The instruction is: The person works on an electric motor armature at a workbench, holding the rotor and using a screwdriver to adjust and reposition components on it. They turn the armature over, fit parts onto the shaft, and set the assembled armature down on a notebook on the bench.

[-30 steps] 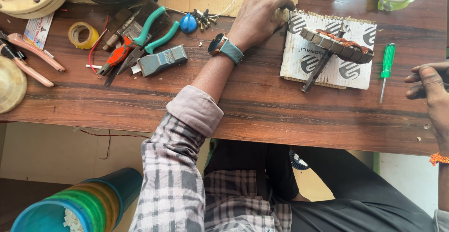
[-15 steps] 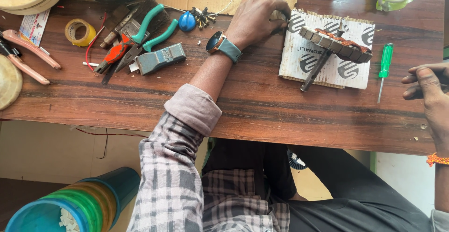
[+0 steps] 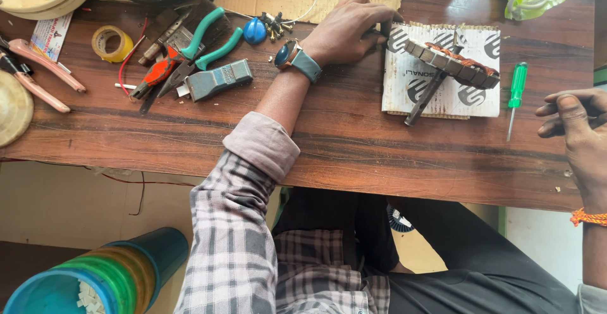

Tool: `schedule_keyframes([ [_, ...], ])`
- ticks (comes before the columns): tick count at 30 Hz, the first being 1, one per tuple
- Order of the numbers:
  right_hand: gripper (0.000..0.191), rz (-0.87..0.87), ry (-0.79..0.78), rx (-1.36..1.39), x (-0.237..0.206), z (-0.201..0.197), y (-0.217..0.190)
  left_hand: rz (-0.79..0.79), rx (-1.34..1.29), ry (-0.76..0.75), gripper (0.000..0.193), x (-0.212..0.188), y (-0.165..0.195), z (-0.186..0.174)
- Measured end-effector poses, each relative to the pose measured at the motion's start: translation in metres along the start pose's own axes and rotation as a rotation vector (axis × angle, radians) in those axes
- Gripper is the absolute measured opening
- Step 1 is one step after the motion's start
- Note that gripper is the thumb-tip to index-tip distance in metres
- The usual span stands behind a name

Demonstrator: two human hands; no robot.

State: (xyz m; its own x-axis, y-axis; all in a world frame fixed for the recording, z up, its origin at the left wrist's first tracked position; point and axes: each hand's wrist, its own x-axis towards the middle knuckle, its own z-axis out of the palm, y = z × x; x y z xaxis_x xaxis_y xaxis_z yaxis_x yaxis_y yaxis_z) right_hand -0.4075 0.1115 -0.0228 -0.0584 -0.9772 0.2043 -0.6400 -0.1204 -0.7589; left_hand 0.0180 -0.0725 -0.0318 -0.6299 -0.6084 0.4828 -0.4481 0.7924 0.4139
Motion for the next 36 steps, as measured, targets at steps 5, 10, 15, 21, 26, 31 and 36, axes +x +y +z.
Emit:
schedule_keyframes([
  [5, 0.032, 0.065, 0.030, -0.012, -0.001, 0.006, -0.025, -0.008, 0.020, -0.029, 0.034, -0.001, 0.004, -0.004],
  [10, 0.027, 0.014, 0.007, -0.054, -0.001, 0.020, -0.065, -0.083, 0.100, -0.005, 0.029, -0.003, 0.015, 0.001],
  [15, 0.042, -0.102, -0.051, -0.105, 0.002, 0.037, -0.100, -0.052, 0.123, 0.027, 0.027, 0.000, 0.017, 0.002],
  [21, 0.069, -0.173, -0.098, -0.505, 0.005, 0.062, -0.112, 0.039, 0.174, 0.066, 0.021, 0.004, 0.010, 0.006],
  [26, 0.047, -0.352, -0.087, -0.632, 0.002, 0.069, -0.112, -0.011, 0.357, -0.014, 0.017, 0.009, 0.013, 0.011],
  [31, 0.048, -0.336, -0.077, -0.612, 0.001, 0.071, -0.119, -0.053, 0.346, 0.172, 0.021, 0.010, 0.018, 0.011],
  [36, 0.049, -0.322, -0.072, -0.616, 0.000, 0.069, -0.126, -0.047, 0.211, 0.322, 0.014, 0.005, 0.021, -0.009],
])
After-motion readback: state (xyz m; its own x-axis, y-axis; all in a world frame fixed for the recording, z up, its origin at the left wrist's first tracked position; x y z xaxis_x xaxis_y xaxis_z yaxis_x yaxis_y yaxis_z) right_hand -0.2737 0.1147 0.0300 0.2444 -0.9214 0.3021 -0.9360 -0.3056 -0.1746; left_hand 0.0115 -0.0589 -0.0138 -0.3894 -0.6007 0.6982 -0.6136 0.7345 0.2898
